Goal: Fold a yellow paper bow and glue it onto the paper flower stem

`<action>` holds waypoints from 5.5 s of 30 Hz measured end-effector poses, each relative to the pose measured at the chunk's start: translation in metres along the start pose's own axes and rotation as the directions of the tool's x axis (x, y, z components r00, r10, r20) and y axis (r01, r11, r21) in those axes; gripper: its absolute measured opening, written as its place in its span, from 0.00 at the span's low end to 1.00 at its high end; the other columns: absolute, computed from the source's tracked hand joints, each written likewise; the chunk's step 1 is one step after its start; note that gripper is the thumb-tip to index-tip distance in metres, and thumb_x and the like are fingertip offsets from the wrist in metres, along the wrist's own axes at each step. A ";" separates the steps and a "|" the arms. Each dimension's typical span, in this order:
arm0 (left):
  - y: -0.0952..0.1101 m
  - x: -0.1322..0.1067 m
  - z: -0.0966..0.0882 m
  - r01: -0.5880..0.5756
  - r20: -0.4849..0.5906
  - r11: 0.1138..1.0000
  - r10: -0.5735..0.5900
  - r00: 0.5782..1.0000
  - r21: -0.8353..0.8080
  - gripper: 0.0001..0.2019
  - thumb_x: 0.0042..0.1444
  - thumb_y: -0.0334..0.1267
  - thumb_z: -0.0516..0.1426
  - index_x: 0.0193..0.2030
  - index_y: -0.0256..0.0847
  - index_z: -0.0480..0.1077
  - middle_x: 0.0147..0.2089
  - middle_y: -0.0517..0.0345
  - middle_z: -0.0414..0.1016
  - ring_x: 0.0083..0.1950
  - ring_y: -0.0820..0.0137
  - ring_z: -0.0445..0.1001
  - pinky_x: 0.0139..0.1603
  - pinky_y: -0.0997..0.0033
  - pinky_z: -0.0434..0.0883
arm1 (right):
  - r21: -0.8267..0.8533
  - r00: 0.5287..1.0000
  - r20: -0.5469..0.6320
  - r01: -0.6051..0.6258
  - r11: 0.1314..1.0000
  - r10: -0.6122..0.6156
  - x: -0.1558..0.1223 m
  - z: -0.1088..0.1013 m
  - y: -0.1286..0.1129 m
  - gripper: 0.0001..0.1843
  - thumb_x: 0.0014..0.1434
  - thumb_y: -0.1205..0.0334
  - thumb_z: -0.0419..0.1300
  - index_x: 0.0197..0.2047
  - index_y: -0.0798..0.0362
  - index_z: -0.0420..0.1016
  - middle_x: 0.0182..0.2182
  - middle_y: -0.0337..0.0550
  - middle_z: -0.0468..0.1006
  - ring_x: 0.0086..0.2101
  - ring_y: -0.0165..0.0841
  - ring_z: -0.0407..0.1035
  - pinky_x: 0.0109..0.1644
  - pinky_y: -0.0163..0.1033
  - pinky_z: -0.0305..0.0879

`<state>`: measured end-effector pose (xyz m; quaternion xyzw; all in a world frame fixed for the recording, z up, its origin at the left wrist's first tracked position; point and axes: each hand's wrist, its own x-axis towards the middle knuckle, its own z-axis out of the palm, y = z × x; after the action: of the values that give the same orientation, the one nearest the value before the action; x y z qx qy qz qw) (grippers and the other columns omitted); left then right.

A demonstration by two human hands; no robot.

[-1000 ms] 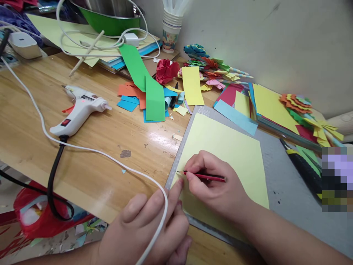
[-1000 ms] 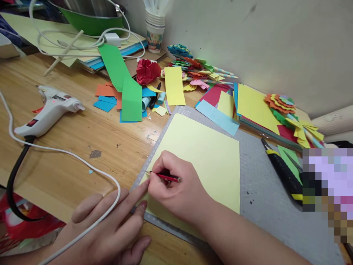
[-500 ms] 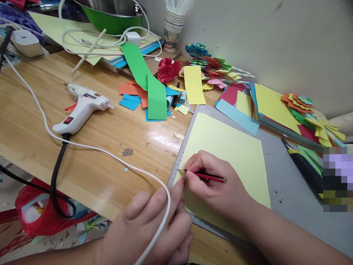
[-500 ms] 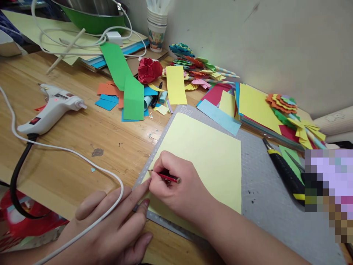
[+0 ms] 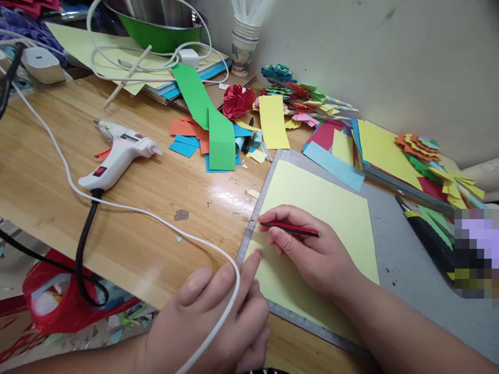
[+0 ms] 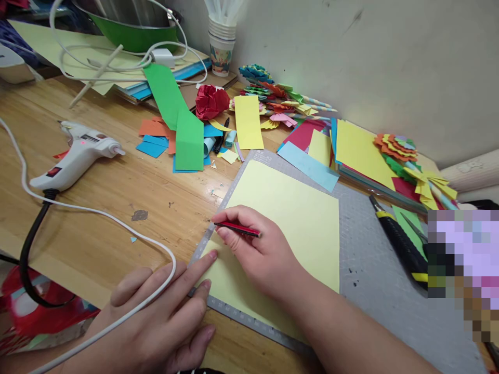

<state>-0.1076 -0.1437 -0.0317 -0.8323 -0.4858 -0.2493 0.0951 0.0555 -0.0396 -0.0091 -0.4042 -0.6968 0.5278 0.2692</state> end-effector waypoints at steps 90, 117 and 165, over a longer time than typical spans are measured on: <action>-0.009 0.006 -0.016 0.119 0.191 0.964 -0.074 0.979 -0.236 0.15 0.60 0.33 0.52 0.53 0.43 0.70 0.57 0.59 0.73 0.51 0.61 0.69 0.50 0.57 0.62 | -0.317 0.994 -0.049 0.073 0.946 -0.094 -0.086 0.018 0.004 0.04 0.61 0.68 0.50 0.35 0.49 0.59 0.27 0.35 0.66 0.26 0.28 0.61 0.29 0.36 0.60; -0.009 0.009 -0.015 0.088 0.143 0.975 -0.059 0.988 -0.204 0.14 0.59 0.33 0.53 0.51 0.43 0.71 0.54 0.57 0.76 0.48 0.62 0.71 0.47 0.59 0.63 | -0.371 0.993 -0.023 0.103 0.923 -0.120 -0.083 0.019 0.004 0.06 0.62 0.69 0.49 0.35 0.49 0.57 0.26 0.35 0.65 0.25 0.28 0.60 0.28 0.36 0.57; -0.006 0.045 -0.006 0.511 0.262 0.847 -0.532 0.806 0.146 0.33 0.47 0.67 0.54 0.45 0.36 0.68 0.45 0.44 0.69 0.52 0.48 0.64 0.52 0.47 0.60 | -0.860 0.840 -0.462 -0.345 0.377 -0.284 -0.097 -0.155 0.086 0.23 0.60 0.72 0.45 0.50 0.45 0.73 0.53 0.46 0.75 0.53 0.43 0.64 0.56 0.61 0.43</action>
<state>-0.0962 -0.1090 -0.0037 -0.6905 -0.7124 -0.1233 -0.0216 0.2556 -0.0316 -0.0401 -0.6279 -0.7545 -0.0857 0.1706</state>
